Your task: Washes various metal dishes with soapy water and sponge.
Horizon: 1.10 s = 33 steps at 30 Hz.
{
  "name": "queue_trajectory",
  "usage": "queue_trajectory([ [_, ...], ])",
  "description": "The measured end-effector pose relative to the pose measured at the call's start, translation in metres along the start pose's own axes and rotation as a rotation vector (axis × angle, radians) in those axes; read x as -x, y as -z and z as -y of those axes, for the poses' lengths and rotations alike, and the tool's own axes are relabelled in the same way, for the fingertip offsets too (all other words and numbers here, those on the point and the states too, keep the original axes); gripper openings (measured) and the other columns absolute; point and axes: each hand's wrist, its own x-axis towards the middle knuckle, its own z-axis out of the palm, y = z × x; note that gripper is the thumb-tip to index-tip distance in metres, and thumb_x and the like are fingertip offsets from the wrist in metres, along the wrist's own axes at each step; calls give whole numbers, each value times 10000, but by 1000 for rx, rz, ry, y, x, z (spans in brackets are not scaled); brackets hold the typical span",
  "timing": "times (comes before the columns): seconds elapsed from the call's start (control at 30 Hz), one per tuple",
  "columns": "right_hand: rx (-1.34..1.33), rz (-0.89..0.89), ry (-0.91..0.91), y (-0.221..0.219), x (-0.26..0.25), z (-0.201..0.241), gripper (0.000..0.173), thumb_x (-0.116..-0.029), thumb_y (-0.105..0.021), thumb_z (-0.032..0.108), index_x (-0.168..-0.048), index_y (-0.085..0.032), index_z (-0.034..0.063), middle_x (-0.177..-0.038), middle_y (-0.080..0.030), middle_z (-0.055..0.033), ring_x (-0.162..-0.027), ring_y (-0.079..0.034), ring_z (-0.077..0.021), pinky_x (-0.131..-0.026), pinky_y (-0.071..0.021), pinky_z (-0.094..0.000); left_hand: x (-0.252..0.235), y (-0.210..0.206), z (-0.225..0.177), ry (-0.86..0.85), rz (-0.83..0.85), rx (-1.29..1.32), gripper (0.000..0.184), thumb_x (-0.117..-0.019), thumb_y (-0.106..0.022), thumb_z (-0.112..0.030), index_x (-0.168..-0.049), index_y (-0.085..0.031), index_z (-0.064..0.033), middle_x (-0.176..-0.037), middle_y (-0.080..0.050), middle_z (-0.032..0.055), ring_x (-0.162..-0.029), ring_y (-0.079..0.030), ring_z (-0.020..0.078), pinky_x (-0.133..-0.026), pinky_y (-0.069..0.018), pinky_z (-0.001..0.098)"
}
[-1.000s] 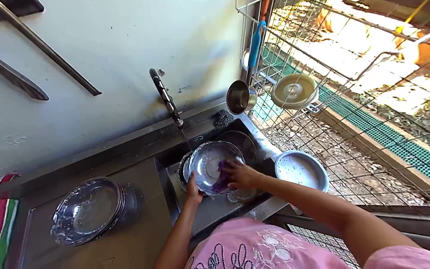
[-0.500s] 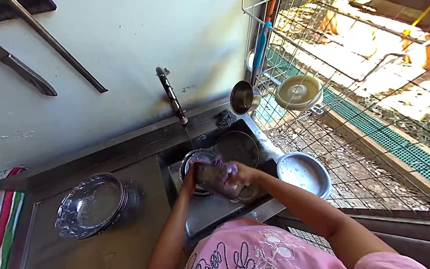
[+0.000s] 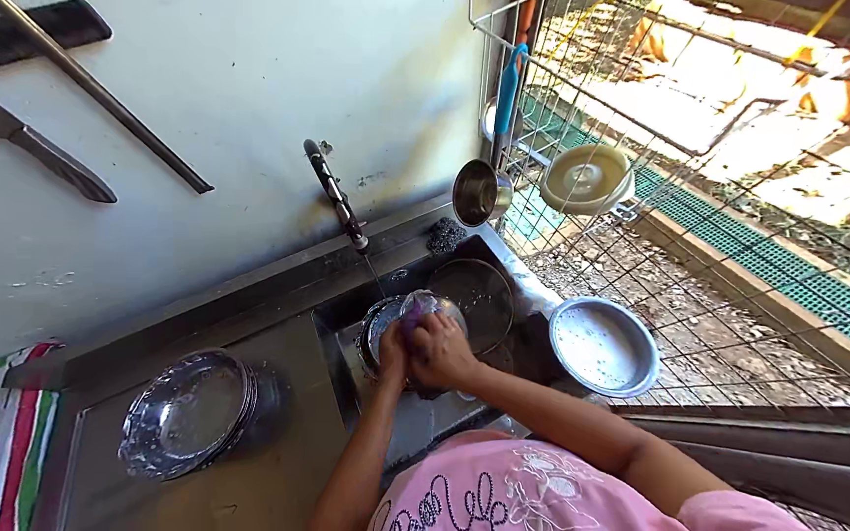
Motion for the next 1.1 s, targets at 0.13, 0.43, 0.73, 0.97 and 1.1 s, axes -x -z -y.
queue_trajectory([
  [0.13,-185,-97,45,8,-17,-36,569,-844,-682,267,-1376,-645,68,-1552,-452,-260,-1439,-425,-466,-1128,-380,-652,17,2,-15,-181,37,-207,258,-1029,-498,-38,-1053,-666,156,-938,-702,220,-907,-677,210,-889,-535,375],
  [0.43,-155,-254,191,3,-1,-37,470,-921,-649,456,-927,-762,-1,-1069,-736,-229,-1084,-684,-407,-963,-509,-585,27,5,-18,-284,200,-165,424,-780,-747,-9,-1149,-630,164,-1028,-712,218,-947,-698,169,-904,-560,329],
  [0.73,-181,28,132,15,-4,-13,356,-889,-686,204,-1215,-752,81,-1415,-620,-191,-1368,-514,-442,-1095,-388,-663,31,11,-16,-271,226,-248,360,-800,-741,-14,-1099,-646,162,-1006,-709,218,-958,-686,182,-916,-542,347],
  [0.97,-753,-7,-263,33,-39,-97,288,-960,-572,199,-986,-680,-67,-874,-696,-69,-796,-653,-70,-801,-556,-307,47,29,-40,-254,230,-336,623,-703,-856,-277,-1126,-667,139,-1043,-716,217,-993,-679,175,-928,-514,332],
  [1.1,-210,318,-142,45,-40,-26,374,-901,-698,318,-1032,-740,-29,-1032,-726,-228,-1043,-687,-380,-936,-510,-613,37,19,-24,-27,323,-175,478,-737,-856,-43,-1140,-648,109,-1050,-714,148,-980,-674,106,-928,-538,284],
])
